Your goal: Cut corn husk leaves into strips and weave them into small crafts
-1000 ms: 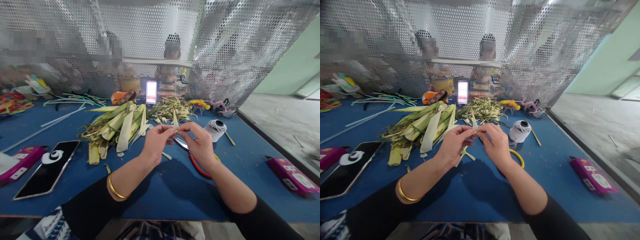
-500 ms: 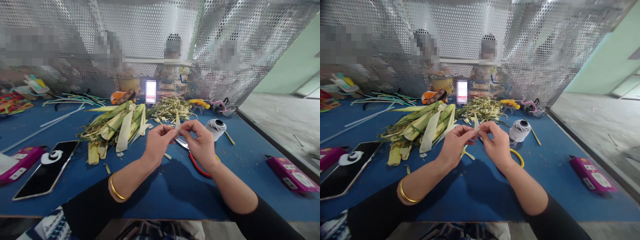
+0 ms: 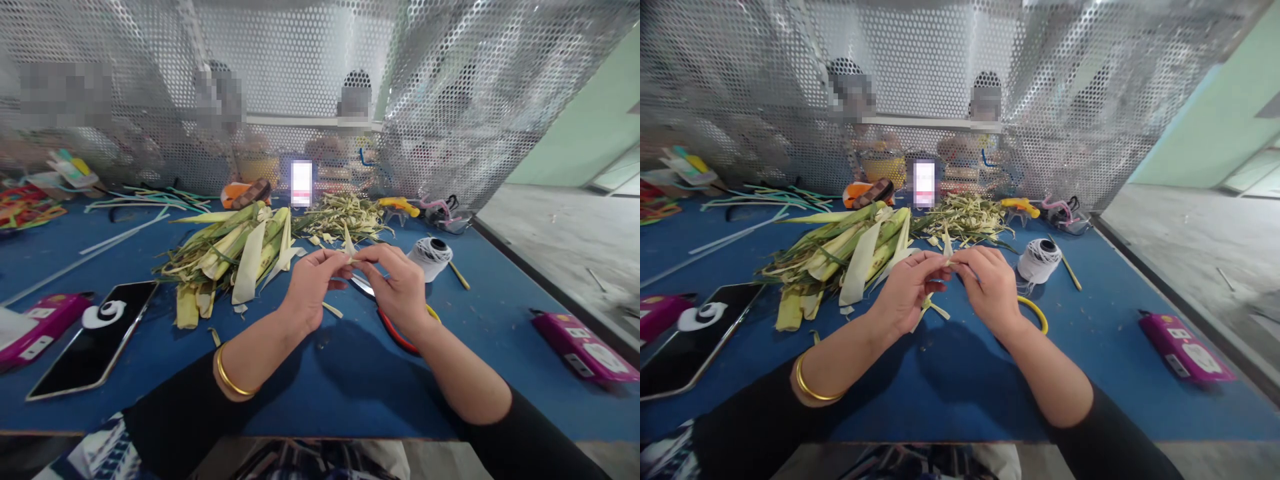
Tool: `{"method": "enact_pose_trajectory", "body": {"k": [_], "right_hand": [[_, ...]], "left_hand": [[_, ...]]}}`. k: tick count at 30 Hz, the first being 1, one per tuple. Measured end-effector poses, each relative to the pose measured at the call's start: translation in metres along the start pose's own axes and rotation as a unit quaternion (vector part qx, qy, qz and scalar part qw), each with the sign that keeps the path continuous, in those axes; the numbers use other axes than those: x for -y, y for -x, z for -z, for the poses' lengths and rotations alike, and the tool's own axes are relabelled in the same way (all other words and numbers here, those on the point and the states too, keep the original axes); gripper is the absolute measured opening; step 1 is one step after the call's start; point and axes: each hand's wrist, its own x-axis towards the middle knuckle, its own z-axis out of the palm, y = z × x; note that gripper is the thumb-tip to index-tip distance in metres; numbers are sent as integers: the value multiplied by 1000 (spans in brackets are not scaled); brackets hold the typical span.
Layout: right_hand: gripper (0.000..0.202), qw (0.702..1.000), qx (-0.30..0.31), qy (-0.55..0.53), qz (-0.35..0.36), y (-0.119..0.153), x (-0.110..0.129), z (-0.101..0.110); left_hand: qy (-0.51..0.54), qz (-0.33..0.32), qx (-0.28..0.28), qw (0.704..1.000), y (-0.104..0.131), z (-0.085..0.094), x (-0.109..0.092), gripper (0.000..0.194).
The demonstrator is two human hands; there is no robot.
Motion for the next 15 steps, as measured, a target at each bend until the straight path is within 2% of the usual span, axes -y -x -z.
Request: {"method": "enact_pose_trajectory", "body": {"k": [3,8,13,15], "right_hand": [[13,1000,4,-6,-6,0,0,0],[13,998,8,-35,-46,-1,2,0],[4,988,-8,-85,-129,0,3,-2],[10,977,-15,-122,-174,0,2,-3]], "left_hand": [[11,20,7,1000,0,0,-2,13],[13,-8,-7,1000,0,-2,1,10],[-25,-57,-1,998,-1,-3,6,12],[-56,-72,0,996,-1,-2,6,12]]}}
